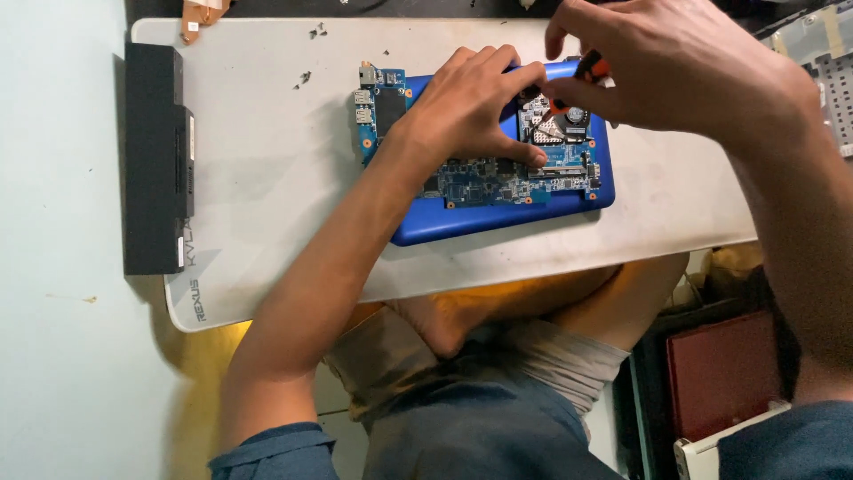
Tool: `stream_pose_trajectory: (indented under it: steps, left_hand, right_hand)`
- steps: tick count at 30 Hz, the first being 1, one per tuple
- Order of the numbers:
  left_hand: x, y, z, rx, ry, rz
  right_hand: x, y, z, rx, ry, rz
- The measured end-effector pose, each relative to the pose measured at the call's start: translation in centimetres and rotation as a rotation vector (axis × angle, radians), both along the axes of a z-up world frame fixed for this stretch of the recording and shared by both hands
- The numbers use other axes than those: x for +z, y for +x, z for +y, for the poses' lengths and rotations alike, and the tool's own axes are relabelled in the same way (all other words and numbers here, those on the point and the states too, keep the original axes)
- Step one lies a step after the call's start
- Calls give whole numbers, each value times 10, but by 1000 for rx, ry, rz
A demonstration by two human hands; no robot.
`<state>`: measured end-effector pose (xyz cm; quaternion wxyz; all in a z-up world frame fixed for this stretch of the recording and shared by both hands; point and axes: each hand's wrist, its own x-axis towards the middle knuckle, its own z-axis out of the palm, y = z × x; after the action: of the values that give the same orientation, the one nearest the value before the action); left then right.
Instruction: Cleaning a laptop motherboard using a brush after positioning it on the laptop casing.
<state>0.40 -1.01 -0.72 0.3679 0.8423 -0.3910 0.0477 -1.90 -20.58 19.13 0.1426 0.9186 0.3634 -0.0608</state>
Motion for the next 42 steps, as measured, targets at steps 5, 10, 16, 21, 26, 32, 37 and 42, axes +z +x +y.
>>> stream_pose_trajectory:
  steps: [5,10,16,21,26,32,37,42]
  left_hand:
    - [8,-2,3,10,33,7]
    - [10,-3,5,3,34,18]
    - [8,-2,3,0,34,21]
    - [10,-1,-1,14,113,58]
    - [11,-1,1,14,98,62]
    - [9,2,-3,21,149,79]
    - [13,-2,-1,24,128,128]
    - [15,-2,2,23,125,110]
  right_hand:
    - [5,-6,2,1,-5,6]
    - [11,-4,5,-52,75,77]
    - [7,-7,-6,-29,-4,-94]
    - [8,-12,0,-109,-3,-37]
    - [8,-8,-4,-31,59,7]
    - [5,-11,-7,-22,18,-93]
    - [4,-14,-5,-61,-52,-111]
    - [2,-9,-5,-49,27,-8]
